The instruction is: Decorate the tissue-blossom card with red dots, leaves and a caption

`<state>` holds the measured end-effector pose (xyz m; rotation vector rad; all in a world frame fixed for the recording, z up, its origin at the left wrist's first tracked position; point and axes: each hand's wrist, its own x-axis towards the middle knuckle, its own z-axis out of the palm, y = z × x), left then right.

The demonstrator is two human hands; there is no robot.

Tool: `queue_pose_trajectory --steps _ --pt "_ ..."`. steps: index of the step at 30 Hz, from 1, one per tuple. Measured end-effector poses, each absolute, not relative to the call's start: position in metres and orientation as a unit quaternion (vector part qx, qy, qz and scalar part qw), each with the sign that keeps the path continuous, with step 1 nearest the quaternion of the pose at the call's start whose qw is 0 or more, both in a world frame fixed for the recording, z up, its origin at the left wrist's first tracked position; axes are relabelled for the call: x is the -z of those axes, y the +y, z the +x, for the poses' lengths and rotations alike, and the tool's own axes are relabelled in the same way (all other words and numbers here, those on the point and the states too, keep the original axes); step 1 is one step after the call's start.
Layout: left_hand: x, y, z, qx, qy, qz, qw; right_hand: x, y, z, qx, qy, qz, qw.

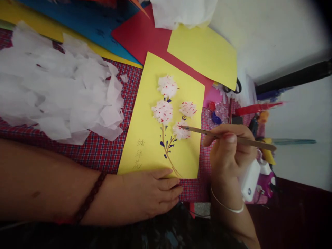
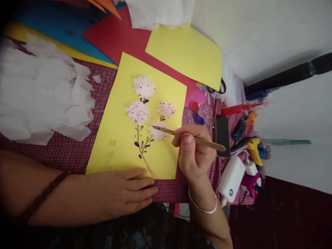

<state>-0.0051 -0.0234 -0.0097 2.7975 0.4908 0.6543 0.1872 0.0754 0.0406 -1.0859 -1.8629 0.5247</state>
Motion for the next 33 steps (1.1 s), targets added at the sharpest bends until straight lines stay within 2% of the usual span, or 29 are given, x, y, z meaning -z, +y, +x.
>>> queue_pose_trajectory --steps 8,15,25,27,33 --pt "0.013 -0.025 -0.004 -0.209 0.168 0.958 0.106 -0.038 0.079 0.190 -0.260 -0.759 -0.427 0.417" --pt "0.012 -0.025 -0.005 -0.211 0.169 0.958 0.101 -0.042 0.076 0.188 -0.220 -0.730 -0.435 0.480" --pt "0.013 -0.026 -0.005 -0.224 0.172 0.953 0.106 -0.039 0.076 0.188 -0.256 -0.753 -0.457 0.399" --pt "0.013 -0.026 -0.006 -0.222 0.173 0.954 0.103 -0.040 0.077 0.187 -0.241 -0.746 -0.450 0.427" --pt "0.015 -0.027 -0.005 -0.208 0.169 0.958 0.101 -0.043 0.102 0.200 -0.126 -0.673 -0.404 0.607"
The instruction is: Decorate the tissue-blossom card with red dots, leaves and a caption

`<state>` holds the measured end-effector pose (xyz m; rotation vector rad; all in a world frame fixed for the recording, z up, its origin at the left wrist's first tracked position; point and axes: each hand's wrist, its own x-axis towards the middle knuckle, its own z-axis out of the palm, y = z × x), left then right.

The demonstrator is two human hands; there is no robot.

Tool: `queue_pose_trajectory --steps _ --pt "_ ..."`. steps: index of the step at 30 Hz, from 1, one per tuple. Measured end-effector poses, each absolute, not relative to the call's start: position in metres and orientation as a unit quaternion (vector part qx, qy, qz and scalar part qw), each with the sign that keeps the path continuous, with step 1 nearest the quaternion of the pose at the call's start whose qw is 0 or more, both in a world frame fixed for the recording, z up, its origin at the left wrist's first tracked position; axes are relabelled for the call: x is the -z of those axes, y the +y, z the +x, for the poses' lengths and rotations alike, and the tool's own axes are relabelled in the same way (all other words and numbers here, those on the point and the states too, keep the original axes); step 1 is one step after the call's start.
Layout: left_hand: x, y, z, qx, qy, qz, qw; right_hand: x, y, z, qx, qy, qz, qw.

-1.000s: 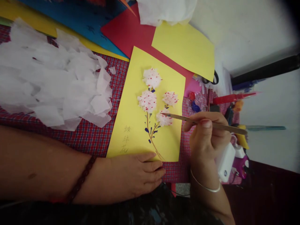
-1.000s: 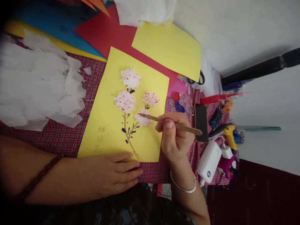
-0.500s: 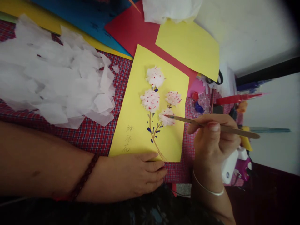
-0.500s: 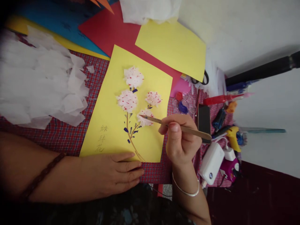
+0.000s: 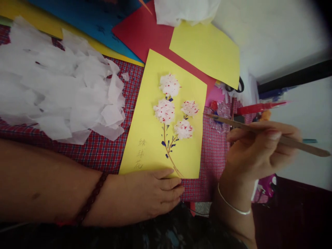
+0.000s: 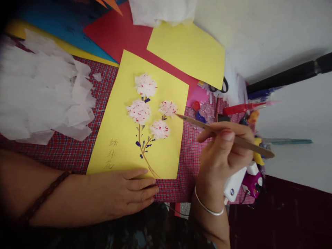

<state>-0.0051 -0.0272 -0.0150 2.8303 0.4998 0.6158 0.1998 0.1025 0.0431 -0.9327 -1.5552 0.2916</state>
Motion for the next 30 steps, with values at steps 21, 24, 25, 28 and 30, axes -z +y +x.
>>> queue_pose_trajectory --steps 21,24,25,28,30 --pt "0.018 -0.024 -0.007 -0.195 0.135 0.965 0.116 -0.003 0.163 0.262 -0.191 -0.645 -0.533 0.513" --pt "0.017 -0.024 -0.006 -0.193 0.138 0.965 0.113 -0.004 0.163 0.263 -0.196 -0.639 -0.533 0.518" --pt "0.017 -0.024 -0.006 -0.192 0.140 0.965 0.112 -0.006 0.161 0.262 -0.189 -0.632 -0.530 0.533" --pt "0.017 -0.025 -0.006 -0.197 0.147 0.963 0.109 -0.016 0.154 0.256 -0.185 -0.610 -0.492 0.593" --pt "0.016 -0.025 -0.006 -0.202 0.147 0.962 0.106 -0.023 0.146 0.247 -0.214 -0.597 -0.448 0.629"
